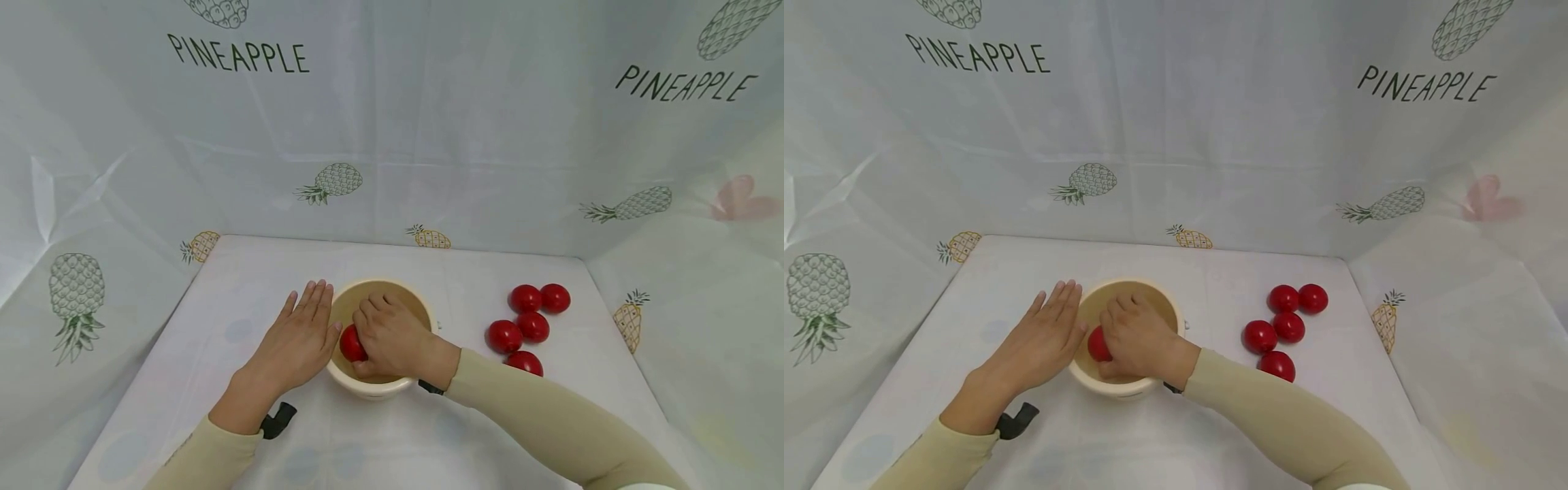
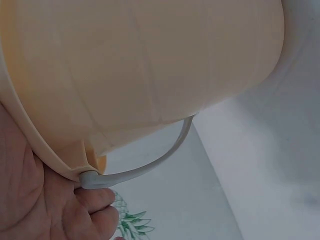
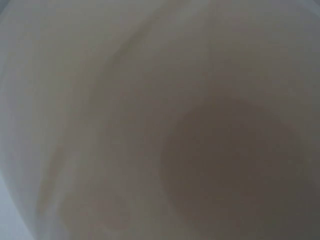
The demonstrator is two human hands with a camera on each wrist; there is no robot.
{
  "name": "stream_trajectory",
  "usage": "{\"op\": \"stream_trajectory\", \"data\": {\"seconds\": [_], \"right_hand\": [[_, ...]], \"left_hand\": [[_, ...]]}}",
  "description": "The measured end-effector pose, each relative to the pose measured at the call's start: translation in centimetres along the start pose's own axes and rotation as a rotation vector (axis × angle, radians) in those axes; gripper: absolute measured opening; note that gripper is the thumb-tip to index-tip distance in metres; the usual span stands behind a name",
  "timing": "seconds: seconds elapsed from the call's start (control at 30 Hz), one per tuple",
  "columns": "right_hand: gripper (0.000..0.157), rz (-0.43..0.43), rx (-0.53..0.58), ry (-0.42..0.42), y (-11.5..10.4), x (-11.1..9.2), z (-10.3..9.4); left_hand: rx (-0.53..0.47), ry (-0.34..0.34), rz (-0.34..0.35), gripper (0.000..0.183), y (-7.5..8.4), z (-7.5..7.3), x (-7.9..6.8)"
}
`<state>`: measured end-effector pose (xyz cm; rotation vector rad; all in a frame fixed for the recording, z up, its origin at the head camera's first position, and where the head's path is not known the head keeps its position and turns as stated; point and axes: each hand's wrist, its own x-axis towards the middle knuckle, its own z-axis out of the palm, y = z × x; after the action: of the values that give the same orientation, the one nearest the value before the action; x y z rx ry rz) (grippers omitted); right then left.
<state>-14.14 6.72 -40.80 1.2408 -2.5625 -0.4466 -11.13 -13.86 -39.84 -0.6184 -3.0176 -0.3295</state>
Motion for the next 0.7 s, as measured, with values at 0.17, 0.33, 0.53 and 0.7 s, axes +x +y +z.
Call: {"op": "stream_trajectory", "data": {"seconds": [0.17,0.33,0.53,0.7], "right_hand": [[0.065,-0.003,-0.016,-0.004,-0.02,-0.09,0.11],[0.065,-0.004,-0.034,-0.009,0.03,-0.1,0.24],[0.062,-0.004,-0.033,0.014,0.1,-0.19,0.32],[0.055,0.004,-0.008,0.038,0.22,-0.21,0.21]], "left_hand": [[0.005,-0.002,0.001,0.069,0.06,0.0,0.03],[0.002,0.001,0.001,0.069,0.09,0.02,0.03],[0.004,0.007,0.006,0.069,0.13,0.0,-0.01],[0.001,0.007,0.009,0.069,0.13,0.0,-0.03]]}}
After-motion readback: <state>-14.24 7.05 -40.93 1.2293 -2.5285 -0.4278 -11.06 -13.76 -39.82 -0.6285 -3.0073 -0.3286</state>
